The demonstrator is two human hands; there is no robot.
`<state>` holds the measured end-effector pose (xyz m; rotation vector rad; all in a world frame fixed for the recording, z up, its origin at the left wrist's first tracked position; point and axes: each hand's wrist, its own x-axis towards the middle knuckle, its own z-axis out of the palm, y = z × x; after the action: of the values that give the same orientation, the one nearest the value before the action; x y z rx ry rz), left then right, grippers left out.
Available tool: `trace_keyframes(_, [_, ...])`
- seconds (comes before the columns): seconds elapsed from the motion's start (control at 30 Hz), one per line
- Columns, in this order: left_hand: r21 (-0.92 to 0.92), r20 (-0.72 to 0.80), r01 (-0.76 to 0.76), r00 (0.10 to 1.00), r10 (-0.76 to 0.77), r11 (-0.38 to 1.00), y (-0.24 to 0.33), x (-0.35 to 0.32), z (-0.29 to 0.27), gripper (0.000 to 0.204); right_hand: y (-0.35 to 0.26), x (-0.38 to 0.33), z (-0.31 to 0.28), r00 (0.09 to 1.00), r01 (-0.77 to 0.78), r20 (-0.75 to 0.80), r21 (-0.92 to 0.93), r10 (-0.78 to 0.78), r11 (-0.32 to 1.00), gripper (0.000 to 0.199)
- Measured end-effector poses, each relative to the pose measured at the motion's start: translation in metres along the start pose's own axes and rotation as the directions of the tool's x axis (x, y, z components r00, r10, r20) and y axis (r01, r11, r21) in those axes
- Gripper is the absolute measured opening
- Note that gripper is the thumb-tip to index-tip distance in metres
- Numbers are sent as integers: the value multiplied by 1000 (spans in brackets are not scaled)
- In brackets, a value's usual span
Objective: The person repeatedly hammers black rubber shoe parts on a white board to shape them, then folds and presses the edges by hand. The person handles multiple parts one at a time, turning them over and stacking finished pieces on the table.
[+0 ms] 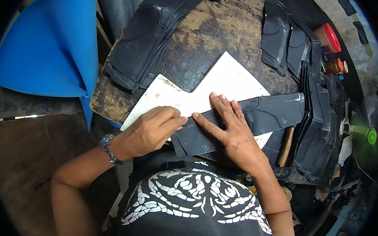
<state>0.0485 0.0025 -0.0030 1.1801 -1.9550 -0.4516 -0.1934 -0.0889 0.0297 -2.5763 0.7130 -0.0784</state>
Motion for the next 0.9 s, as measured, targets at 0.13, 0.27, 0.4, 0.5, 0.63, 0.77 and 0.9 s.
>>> trace_keyframes(0.13, [173, 67, -135, 990, 125, 976, -3, -5, -4, 22, -1, -1, 1, 1000, -5, 13, -28, 6, 1000, 67])
trace_keyframes(0.27, [302, 182, -311, 947, 266, 901, 0, -4, -9, 19, -1, 0, 1, 1000, 3, 10, -48, -3, 999, 62])
trace_keyframes(0.4, [293, 214, -346, 932, 291, 892, 1, -1, -11, 17, -2, 0, 2, 999, 41, 26, -103, -39, 994, 67])
trace_keyframes(0.5, [269, 195, -301, 947, 255, 915, 0, -4, -10, 20, -4, 0, 2, 1000, 15, 27, -113, -12, 994, 68])
trace_keyframes(0.63, [211, 79, -158, 986, 144, 965, 0, -14, -8, 24, -4, 0, 2, 999, 4, 43, -112, 1, 994, 68])
trace_keyframes(0.77, [214, 127, -179, 980, 155, 960, 0, -22, -10, 22, -8, 2, 4, 999, 38, 34, -187, -32, 982, 71])
trace_keyframes(0.9, [191, 145, -174, 978, 148, 966, -1, -25, -10, 21, -17, 3, 6, 996, 89, 50, -293, -78, 952, 78])
